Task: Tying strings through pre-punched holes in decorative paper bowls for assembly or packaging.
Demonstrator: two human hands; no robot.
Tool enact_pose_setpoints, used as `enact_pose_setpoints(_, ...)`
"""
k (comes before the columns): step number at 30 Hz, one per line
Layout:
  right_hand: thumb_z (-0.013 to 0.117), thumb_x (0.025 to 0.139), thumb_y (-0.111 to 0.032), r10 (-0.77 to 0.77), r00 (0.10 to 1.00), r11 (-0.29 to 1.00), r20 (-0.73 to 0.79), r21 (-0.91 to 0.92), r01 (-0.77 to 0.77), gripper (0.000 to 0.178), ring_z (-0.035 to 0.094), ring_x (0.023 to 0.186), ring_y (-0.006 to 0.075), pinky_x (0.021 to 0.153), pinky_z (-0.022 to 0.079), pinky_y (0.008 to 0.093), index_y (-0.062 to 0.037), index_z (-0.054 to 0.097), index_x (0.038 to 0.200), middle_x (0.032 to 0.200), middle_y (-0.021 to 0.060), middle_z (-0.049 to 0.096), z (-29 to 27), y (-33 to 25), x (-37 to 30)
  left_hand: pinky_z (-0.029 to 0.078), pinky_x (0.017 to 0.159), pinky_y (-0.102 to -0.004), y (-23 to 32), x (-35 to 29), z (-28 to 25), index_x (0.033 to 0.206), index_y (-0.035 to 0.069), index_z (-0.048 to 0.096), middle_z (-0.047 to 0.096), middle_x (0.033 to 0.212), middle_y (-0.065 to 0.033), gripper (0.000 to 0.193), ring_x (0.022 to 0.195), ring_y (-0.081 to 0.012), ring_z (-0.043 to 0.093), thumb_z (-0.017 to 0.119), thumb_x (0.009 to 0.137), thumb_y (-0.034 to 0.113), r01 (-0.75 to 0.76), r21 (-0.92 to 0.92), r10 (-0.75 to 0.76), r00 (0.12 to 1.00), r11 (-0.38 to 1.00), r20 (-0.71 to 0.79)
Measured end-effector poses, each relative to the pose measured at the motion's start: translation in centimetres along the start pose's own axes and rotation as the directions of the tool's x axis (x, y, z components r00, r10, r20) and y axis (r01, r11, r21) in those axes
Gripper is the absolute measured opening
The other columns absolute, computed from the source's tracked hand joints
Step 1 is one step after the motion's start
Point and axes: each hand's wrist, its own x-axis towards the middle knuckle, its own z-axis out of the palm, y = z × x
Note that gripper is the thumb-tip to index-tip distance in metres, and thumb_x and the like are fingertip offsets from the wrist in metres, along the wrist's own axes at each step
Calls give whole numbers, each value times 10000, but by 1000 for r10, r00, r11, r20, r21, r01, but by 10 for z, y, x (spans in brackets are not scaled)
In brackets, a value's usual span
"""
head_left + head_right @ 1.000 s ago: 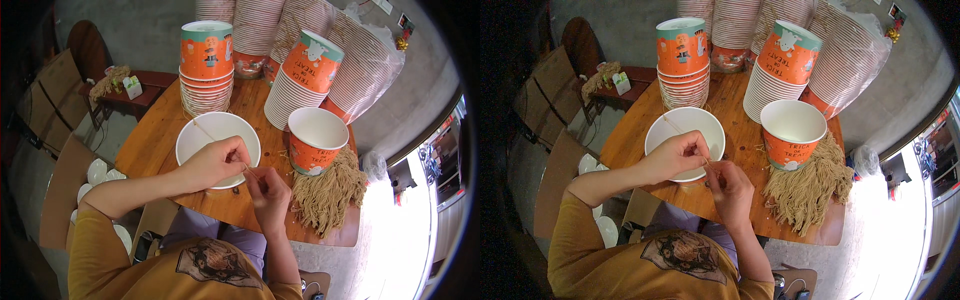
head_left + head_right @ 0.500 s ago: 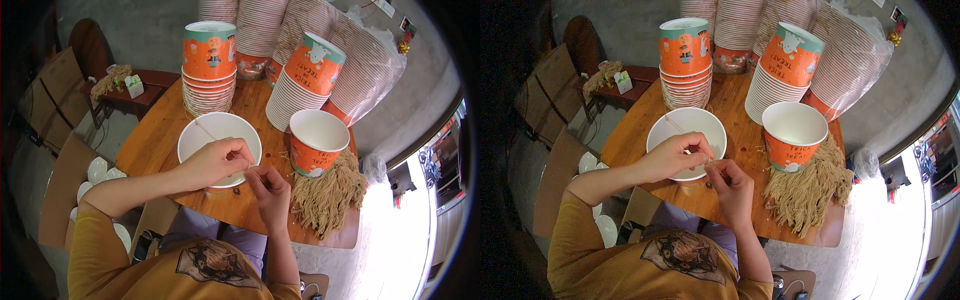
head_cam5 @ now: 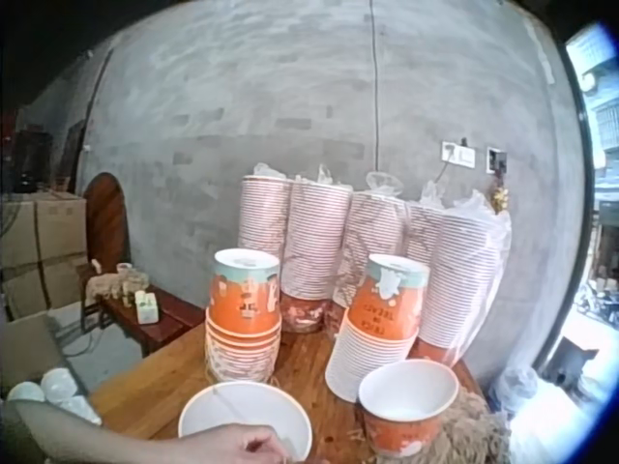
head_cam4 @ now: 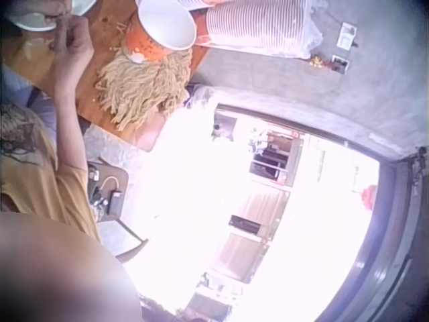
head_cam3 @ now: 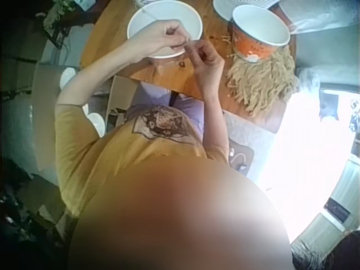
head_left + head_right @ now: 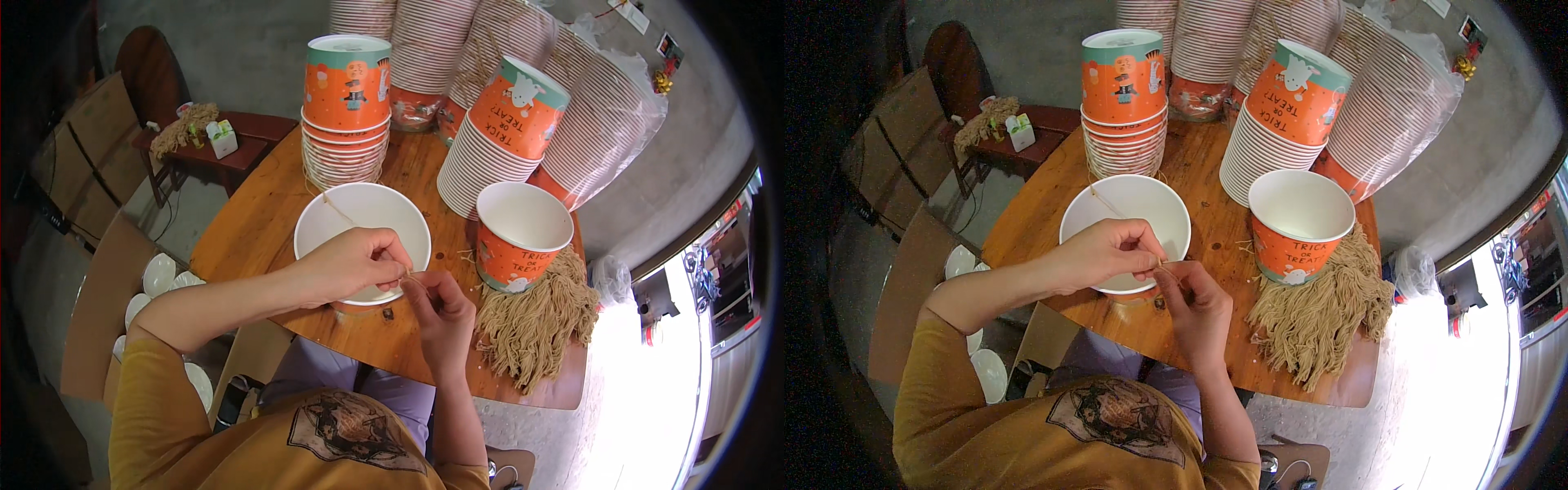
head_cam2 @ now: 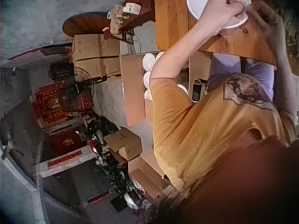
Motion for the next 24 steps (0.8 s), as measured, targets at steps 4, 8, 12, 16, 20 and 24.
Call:
enact_pose_setpoints(4, 672, 875, -16, -1, 1000, 1000, -19, -17, 1, 39, 425, 630, -16, 564, 334, 155, -19, 637, 892, 709, -81, 561, 1, -3, -1, 447, 676, -221, 2, 0, 5, 959, -2, 593, 569, 782, -11, 80, 728, -75, 537, 564, 912, 56, -22, 19, 22, 999, 1000, -43)
enact_pose_setpoints(8, 667, 870, -18, -12, 1000, 999, -28, -51, 11, 46, 400, 610, -13, 552, 318, 157, -24, 623, 881, 671, -88, 513, 4, -5, -1, 445, 698, -222, 1, 0, 6, 944, 16, 581, 532, 788, 14, 57, 744, -69, 507, 575, 899, 50, -67, 54, 70, 996, 996, -59)
enact_pose_setpoints(12, 649, 884, -34, -21, 999, 996, -45, -91, 17, 51, 403, 614, -7, 552, 323, 162, -21, 599, 878, 674, -82, 509, 5, -7, -2, 442, 743, -224, 0, 1, 8, 955, 33, 529, 497, 824, 19, 81, 784, -69, 484, 567, 884, 26, -146, 27, 147, 988, 989, -49)
enact_pose_setpoints(16, 641, 904, -63, -69, 994, 996, -84, -65, 64, 76, 500, 596, 19, 535, 421, 190, -13, 592, 932, 686, -20, 596, 5, 0, -3, 438, 764, -225, -2, 1, 9, 991, 39, 502, 504, 862, 14, 133, 813, -68, 487, 558, 875, 5, -186, 13, 186, 982, 983, -41)
enact_pose_setpoints(20, 618, 920, -71, -84, 990, 994, -117, -81, 75, 75, 490, 591, 22, 529, 413, 193, -14, 588, 958, 678, -11, 588, 4, 8, -2, 439, 769, -224, 2, 1, 10, 1022, 44, 497, 507, 868, 14, 175, 822, -64, 493, 561, 866, -6, -188, 24, 188, 982, 982, -18)
enact_pose_setpoints(24, 618, 917, -67, -102, 987, 990, -128, -113, 88, 89, 467, 577, 30, 518, 401, 203, -25, 593, 991, 650, -14, 551, 2, 11, -1, 428, 820, -225, 2, 4, 8, 1058, 69, 484, 544, 907, 8, 226, 867, -60, 523, 583, 871, -12, -130, 3, 130, 991, 992, 13)
